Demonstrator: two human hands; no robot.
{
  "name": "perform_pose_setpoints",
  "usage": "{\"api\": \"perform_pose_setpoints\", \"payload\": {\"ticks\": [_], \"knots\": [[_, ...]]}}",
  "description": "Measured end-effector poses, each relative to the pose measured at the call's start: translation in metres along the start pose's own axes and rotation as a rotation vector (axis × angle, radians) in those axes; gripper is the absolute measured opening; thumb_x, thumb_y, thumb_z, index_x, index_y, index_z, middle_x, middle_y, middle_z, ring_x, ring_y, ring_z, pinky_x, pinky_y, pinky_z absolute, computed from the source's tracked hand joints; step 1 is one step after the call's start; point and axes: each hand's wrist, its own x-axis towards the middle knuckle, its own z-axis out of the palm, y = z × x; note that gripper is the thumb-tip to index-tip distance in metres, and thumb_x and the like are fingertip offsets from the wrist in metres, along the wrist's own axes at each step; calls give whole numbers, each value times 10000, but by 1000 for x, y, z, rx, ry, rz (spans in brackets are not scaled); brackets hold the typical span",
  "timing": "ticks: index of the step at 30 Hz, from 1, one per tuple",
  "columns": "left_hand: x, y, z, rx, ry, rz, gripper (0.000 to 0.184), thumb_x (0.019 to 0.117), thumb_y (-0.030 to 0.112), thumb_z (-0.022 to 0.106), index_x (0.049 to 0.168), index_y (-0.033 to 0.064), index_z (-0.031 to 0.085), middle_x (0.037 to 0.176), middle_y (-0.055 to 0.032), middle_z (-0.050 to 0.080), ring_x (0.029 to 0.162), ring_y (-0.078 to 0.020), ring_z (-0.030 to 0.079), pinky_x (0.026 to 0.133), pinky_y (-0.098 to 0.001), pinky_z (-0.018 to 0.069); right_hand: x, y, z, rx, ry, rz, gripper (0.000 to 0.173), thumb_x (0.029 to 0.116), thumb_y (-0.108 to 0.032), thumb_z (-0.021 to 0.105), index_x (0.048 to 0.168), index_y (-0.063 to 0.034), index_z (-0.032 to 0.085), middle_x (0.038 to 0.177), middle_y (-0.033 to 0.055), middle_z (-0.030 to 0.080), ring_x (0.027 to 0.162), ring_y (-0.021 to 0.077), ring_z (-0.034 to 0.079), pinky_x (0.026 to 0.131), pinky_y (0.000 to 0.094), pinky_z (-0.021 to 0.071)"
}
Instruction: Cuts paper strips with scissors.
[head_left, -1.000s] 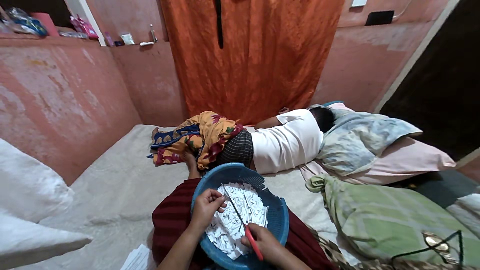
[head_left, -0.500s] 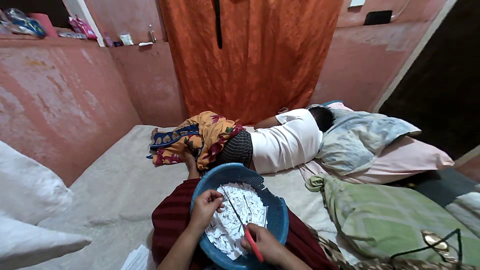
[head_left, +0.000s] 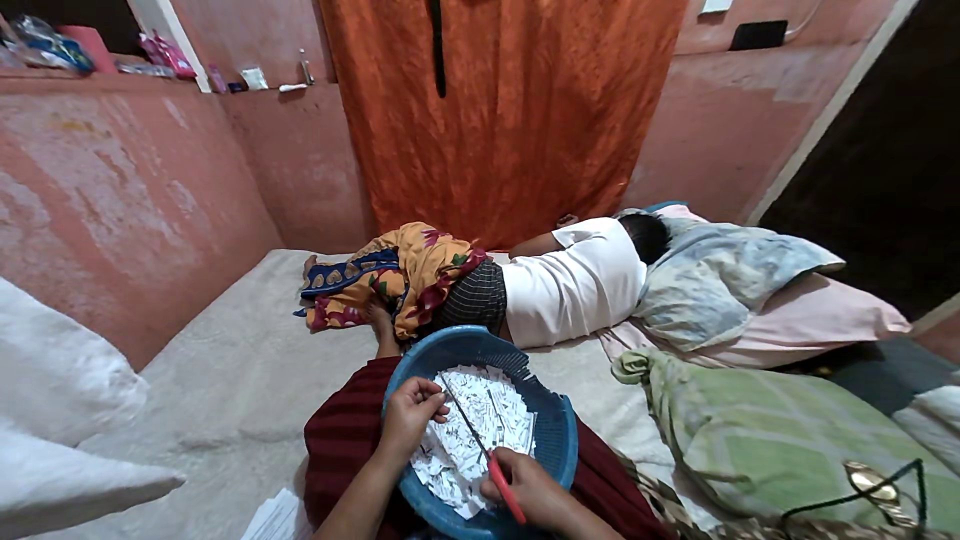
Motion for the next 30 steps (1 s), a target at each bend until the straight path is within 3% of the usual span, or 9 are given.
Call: {"api": "perform_pose_setpoints", "payload": {"ticks": [3, 8, 11, 14, 18, 22, 24, 27, 30], "knots": [[-1, 0, 0, -1, -12, 12, 81, 944, -48, 638, 1019, -44, 607, 791, -50, 690, 662, -130, 705, 671, -299, 629, -2, -1, 0, -31, 29, -33, 462, 978, -437, 644, 1054, 19, 628, 840, 131, 614, 751, 240, 606, 737, 456, 511], [3, 9, 2, 179, -67, -66, 128, 973, -15, 624, 1088, -67, 606, 887, -99, 695, 727, -151, 720, 719, -323, 633, -6, -1, 0, 32, 93, -62, 440, 957, -436, 661, 1013, -1, 623, 795, 91, 607, 700, 199, 605, 695, 418, 520], [15, 22, 3, 633, -370, -204, 289, 1013, 111, 611, 1267, -28, 609, 1200, -192, 663, 947, -260, 713, 870, -435, 596, -8, -4, 1, 66, 95, -58, 451, 887, -431, 720, 1031, -18, 607, 797, 61, 581, 702, 170, 574, 678, 391, 495], [31, 35, 11, 968, -614, -225, 390, 1016, 201, 638, 1345, -3, 590, 1250, -261, 626, 1048, -373, 672, 948, -552, 532, -8, -4, 1, 55, 59, -57, 549, 865, -499, 702, 1097, -15, 586, 843, 68, 582, 743, 179, 574, 701, 404, 493], [55, 43, 25, 1137, -705, -105, 403, 1008, 173, 653, 1359, -16, 594, 1348, -279, 585, 1266, -419, 572, 1087, -571, 437, -9, -4, 1, 96, 85, -102, 551, 871, -490, 679, 1103, 0, 578, 838, 64, 571, 734, 165, 565, 694, 388, 489], [77, 29, 47, 1297, -788, 46, 376, 1022, 118, 603, 1392, 53, 599, 1446, -255, 526, 1335, -443, 517, 1087, -599, 436, -11, 0, 5, 159, 196, -179, 574, 847, -517, 667, 1095, -6, 586, 807, 24, 561, 689, 109, 543, 652, 324, 480], [72, 28, 64, 1374, -874, 58, 374, 1045, 87, 534, 1413, 92, 602, 1536, -226, 456, 1415, -451, 428, 1109, -627, 401, -12, 3, 7, 180, 254, -214, 578, 851, -527, 655, 1067, 5, 593, 793, 21, 562, 676, 98, 537, 640, 312, 476], [63, 14, 92, 1464, -1001, 147, 353, 1032, 71, 541, 1373, 71, 631, 1539, -223, 464, 1441, -472, 386, 1093, -672, 381, -14, 5, 8, 205, 297, -260, 581, 874, -519, 632, 1076, 25, 598, 816, 29, 584, 700, 86, 555, 657, 294, 489], [65, -18, 103, 1486, -1062, 319, 372, 1027, 106, 567, 1393, 47, 601, 1490, -234, 513, 1422, -478, 409, 1076, -665, 390, -13, 7, 10, 233, 294, -270, 560, 873, -469, 647, 1118, 32, 596, 847, 37, 600, 723, 84, 572, 681, 289, 504]]}}
